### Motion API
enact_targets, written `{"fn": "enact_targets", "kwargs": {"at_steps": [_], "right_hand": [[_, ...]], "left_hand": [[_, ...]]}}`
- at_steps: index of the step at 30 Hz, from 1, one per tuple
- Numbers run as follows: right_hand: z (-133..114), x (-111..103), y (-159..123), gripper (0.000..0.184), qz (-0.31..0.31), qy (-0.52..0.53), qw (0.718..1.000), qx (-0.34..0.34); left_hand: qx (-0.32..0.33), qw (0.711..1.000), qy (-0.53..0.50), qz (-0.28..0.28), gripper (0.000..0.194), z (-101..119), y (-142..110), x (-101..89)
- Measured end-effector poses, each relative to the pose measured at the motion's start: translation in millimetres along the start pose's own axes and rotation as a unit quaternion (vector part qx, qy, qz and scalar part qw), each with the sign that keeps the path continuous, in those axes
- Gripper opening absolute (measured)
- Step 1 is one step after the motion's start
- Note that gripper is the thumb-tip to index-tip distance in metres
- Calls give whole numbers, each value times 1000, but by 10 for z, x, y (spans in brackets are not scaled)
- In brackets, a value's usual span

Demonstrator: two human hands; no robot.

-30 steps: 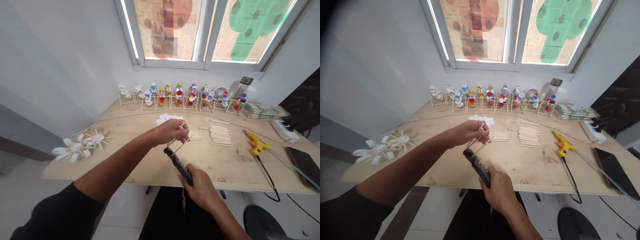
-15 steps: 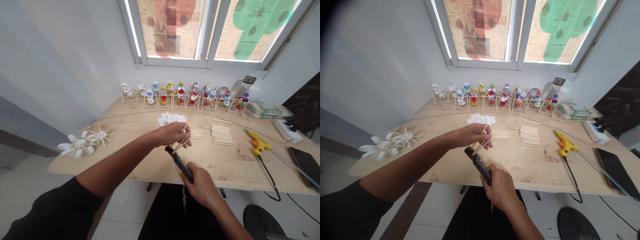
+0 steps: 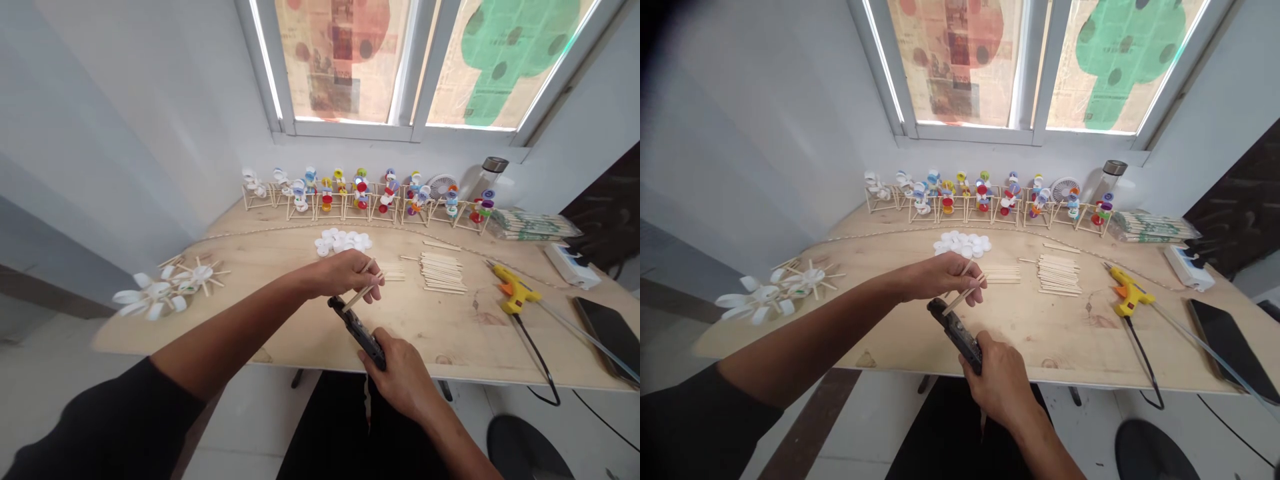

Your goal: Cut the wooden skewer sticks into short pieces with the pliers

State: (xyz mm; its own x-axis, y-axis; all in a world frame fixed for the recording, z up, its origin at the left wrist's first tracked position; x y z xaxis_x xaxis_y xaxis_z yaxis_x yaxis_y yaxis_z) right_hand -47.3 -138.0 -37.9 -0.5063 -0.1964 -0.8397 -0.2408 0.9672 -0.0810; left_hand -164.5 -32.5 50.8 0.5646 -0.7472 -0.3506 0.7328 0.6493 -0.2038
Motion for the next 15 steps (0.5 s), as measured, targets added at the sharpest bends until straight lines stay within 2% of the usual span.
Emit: {"fn": "enact_targets", "kwargs": {"at_steps": [10,15], "right_hand": [[-36,-30,0,14,-6,0,1000,6],[-92,-40,-35,13,-20,-16,1000,-1]], "left_hand": [[1,1000,7,-20,18,41,-17,19],[23,997,66,40,18,124,-2,-102]]}}
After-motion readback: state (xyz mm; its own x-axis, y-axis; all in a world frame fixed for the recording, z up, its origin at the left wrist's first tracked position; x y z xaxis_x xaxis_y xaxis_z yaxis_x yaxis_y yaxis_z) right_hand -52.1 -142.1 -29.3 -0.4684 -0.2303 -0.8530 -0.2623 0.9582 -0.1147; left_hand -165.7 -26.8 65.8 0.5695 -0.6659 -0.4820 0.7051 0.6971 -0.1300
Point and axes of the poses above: each hand's wrist, its own y-axis towards the middle knuckle, its own x-axis out of the palm, z = x × y, the point moved 3 cm from there along y, towards the middle knuckle, and after that the axes turned 3 degrees about y, right-handed, at the moved point
